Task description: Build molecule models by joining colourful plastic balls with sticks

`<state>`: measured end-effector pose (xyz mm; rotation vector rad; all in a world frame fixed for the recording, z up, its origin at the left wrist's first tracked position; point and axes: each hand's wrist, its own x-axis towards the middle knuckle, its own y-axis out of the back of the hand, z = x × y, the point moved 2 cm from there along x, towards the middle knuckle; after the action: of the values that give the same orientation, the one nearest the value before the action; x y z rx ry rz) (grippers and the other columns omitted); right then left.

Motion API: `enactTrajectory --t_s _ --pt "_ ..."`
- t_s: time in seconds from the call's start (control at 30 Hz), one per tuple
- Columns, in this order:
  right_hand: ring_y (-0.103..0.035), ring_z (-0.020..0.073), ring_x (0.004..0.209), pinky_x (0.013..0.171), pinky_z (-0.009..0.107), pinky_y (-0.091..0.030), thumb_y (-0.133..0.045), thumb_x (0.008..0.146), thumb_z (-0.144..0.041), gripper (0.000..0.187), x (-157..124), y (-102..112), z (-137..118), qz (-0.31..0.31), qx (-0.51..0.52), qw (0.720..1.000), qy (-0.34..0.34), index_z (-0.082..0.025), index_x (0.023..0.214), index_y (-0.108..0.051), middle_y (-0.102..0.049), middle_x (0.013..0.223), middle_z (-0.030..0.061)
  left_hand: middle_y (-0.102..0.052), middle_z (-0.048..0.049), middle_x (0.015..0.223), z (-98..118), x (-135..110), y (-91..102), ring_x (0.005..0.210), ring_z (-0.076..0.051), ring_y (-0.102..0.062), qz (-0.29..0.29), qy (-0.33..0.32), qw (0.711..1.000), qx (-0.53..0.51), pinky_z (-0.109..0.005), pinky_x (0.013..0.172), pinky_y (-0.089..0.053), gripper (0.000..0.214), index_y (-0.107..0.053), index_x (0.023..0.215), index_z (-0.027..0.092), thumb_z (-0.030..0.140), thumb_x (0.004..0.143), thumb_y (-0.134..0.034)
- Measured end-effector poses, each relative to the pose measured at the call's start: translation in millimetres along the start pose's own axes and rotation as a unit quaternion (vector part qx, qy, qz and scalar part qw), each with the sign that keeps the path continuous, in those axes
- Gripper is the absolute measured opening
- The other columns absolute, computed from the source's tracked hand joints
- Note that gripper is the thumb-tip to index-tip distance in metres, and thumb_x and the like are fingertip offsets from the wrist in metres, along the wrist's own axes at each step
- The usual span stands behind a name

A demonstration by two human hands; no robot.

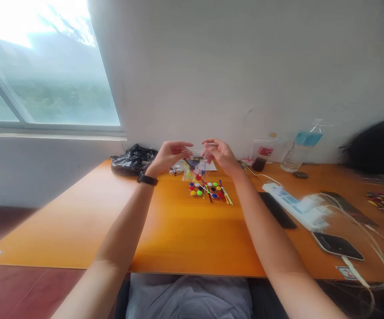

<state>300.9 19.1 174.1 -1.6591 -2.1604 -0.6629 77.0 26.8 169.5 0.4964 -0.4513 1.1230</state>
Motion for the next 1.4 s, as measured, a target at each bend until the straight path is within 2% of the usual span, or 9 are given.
enactTrajectory --t_s 0.13,0.27,0.5,0.6,0.8,1.0,1.07,1.27,1.4 --pt "-0.057 0.0133 0.061 0.060 0.028 -0.049 -0.079 0.084 -0.059 0.042 -1 3 3 -0.044 -0.074 0.996 -0.003 -0.017 0.089 -0.076 -0.070 0.074 0.0043 -0.082 -0.0114 0.091 -3 0 2.9 0.082 -0.022 -0.077 0.002 0.018 0.999 0.044 -0.033 0.078 -0.062 0.041 -0.083 0.105 0.013 0.042 0.078 -0.089" --pt "-0.059 0.0138 0.066 0.063 0.029 -0.050 -0.082 0.081 -0.059 0.044 -2 8 2 -0.075 -0.075 0.994 -0.008 -0.018 0.096 -0.077 -0.070 0.078 0.0030 -0.080 -0.0084 0.082 -4 0 6.3 0.076 -0.020 -0.075 0.009 0.016 0.996 0.089 -0.031 0.074 -0.061 0.034 -0.083 0.097 0.014 0.043 0.080 -0.087" --pt "-0.055 0.0129 0.062 0.059 0.027 -0.046 -0.077 0.087 -0.054 0.038 -2 14 4 -0.043 -0.122 0.992 0.013 -0.017 0.089 -0.075 -0.065 0.071 0.0015 -0.077 -0.0084 0.075 -8 1 7.1 0.067 -0.016 -0.071 -0.005 0.059 0.995 0.074 -0.027 0.066 -0.059 0.035 -0.077 0.083 0.013 0.047 0.080 -0.086" --pt "-0.055 0.0127 0.062 0.059 0.027 -0.046 -0.077 0.087 -0.052 0.035 1 13 10 -0.023 -0.097 0.995 0.028 -0.018 0.091 -0.075 -0.064 0.071 0.0006 -0.076 -0.0087 0.074 -9 1 7.3 0.060 -0.013 -0.068 0.001 0.065 0.996 0.062 -0.025 0.058 -0.056 0.039 -0.071 0.078 0.013 0.049 0.080 -0.087" --pt "-0.057 0.0136 0.069 0.066 0.028 -0.050 -0.083 0.082 -0.045 0.032 1 5 11 -0.020 -0.034 0.999 0.030 -0.019 0.099 -0.077 -0.066 0.079 0.0009 -0.079 -0.0089 0.085 -8 0 8.9 0.060 -0.010 -0.063 -0.003 0.021 1.000 0.010 -0.021 0.055 -0.049 0.039 -0.061 0.082 0.016 0.046 0.082 -0.086" --pt "-0.057 0.0136 0.069 0.066 0.029 -0.050 -0.080 0.080 -0.039 0.023 1 1 9 0.028 -0.023 0.999 0.040 -0.020 0.093 -0.081 -0.069 0.080 0.0022 -0.077 -0.0068 0.086 -2 -3 9.8 0.065 -0.012 -0.063 -0.046 0.021 0.998 0.030 -0.024 0.061 -0.052 0.038 -0.075 0.112 0.016 0.044 0.087 -0.080" --pt "-0.056 0.0135 0.068 0.064 0.028 -0.049 -0.078 0.081 -0.036 0.020 2 0 12 0.045 -0.016 0.998 0.049 -0.020 0.091 -0.082 -0.069 0.077 0.0019 -0.078 -0.0070 0.088 -1 -3 8.9 0.067 -0.013 -0.064 -0.049 0.020 0.998 0.041 -0.025 0.062 -0.052 0.036 -0.078 0.112 0.016 0.042 0.087 -0.079" --pt "-0.058 0.0146 0.068 0.064 0.030 -0.050 -0.071 0.081 -0.030 0.016 3 -6 15 0.088 -0.005 0.994 0.071 -0.021 0.087 -0.082 -0.068 0.073 0.0022 -0.078 -0.0083 0.086 -3 0 4.0 0.078 -0.016 -0.069 0.030 0.003 0.998 0.053 -0.026 0.069 -0.053 0.024 -0.081 0.100 0.015 0.035 0.087 -0.075" --pt "-0.056 0.0140 0.068 0.065 0.030 -0.050 -0.070 0.085 -0.032 0.016 1 -9 9 0.070 -0.011 0.994 0.088 -0.021 0.090 -0.080 -0.065 0.075 0.0014 -0.077 -0.0069 0.085 -8 4 0.7 0.080 -0.017 -0.071 0.068 -0.022 0.996 0.053 -0.026 0.069 -0.053 0.021 -0.080 0.098 0.016 0.033 0.086 -0.075"
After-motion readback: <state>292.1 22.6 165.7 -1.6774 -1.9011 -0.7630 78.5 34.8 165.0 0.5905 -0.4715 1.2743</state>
